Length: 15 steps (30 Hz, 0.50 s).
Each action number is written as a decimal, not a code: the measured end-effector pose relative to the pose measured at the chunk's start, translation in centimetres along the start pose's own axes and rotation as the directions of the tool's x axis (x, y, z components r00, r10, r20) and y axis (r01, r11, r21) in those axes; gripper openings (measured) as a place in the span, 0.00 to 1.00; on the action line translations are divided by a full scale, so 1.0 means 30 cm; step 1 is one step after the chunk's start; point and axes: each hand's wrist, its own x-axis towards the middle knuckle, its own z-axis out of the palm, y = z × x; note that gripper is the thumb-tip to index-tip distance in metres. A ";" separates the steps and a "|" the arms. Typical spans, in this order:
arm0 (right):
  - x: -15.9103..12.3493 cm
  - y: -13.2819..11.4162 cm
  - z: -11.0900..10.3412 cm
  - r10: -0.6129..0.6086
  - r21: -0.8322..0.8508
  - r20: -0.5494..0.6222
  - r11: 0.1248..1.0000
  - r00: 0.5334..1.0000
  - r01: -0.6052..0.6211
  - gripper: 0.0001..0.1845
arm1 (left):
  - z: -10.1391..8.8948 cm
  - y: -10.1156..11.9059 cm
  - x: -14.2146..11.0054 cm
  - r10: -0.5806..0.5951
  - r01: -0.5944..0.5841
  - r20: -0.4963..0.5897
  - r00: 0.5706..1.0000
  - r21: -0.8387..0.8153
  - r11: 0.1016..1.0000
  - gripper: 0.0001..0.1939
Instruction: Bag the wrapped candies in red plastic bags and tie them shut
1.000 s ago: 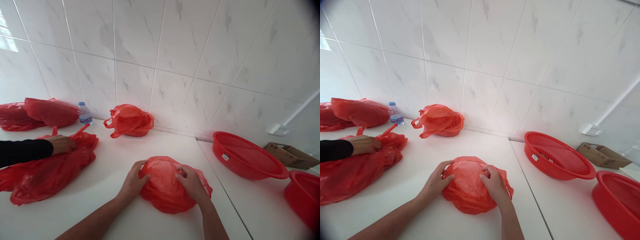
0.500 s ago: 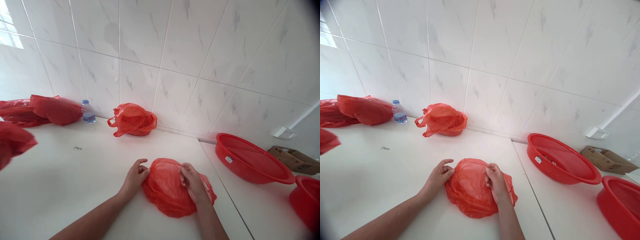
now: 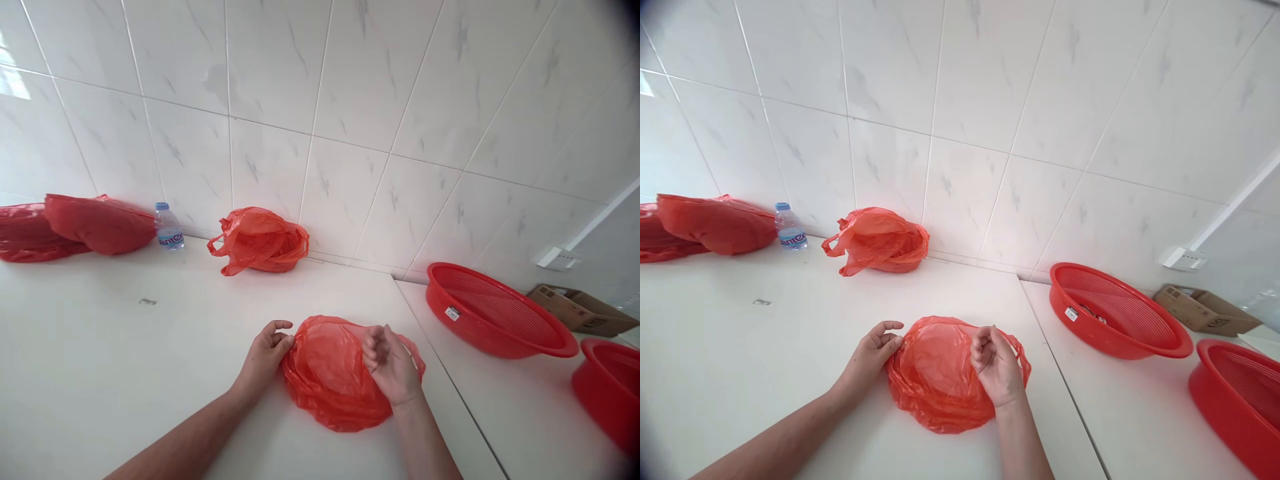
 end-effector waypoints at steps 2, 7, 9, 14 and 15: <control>-0.003 0.010 0.015 0.020 -0.100 0.001 0.995 1.000 -0.020 0.14 | 0.005 0.010 -0.007 -0.012 0.012 -0.002 1.000 -0.003 1.000 0.20; 0.025 0.041 0.017 0.068 -0.173 -0.079 0.982 0.995 -0.081 0.19 | 0.006 0.032 -0.021 -0.006 0.006 0.004 1.000 0.032 0.999 0.22; 0.035 0.050 0.006 0.099 -0.167 -0.093 0.979 0.991 -0.113 0.19 | -0.001 0.034 -0.021 0.026 -0.023 -0.032 0.999 0.109 0.994 0.21; 0.043 0.068 -0.005 0.025 -0.352 -0.107 0.934 0.994 -0.061 0.21 | 0.038 0.085 -0.055 0.428 -0.328 -0.159 0.890 0.431 0.841 0.16; 0.045 0.073 -0.002 -0.014 -0.419 -0.109 0.907 0.994 -0.033 0.22 | 0.063 0.110 -0.075 0.483 -0.392 -0.125 0.867 0.428 0.814 0.14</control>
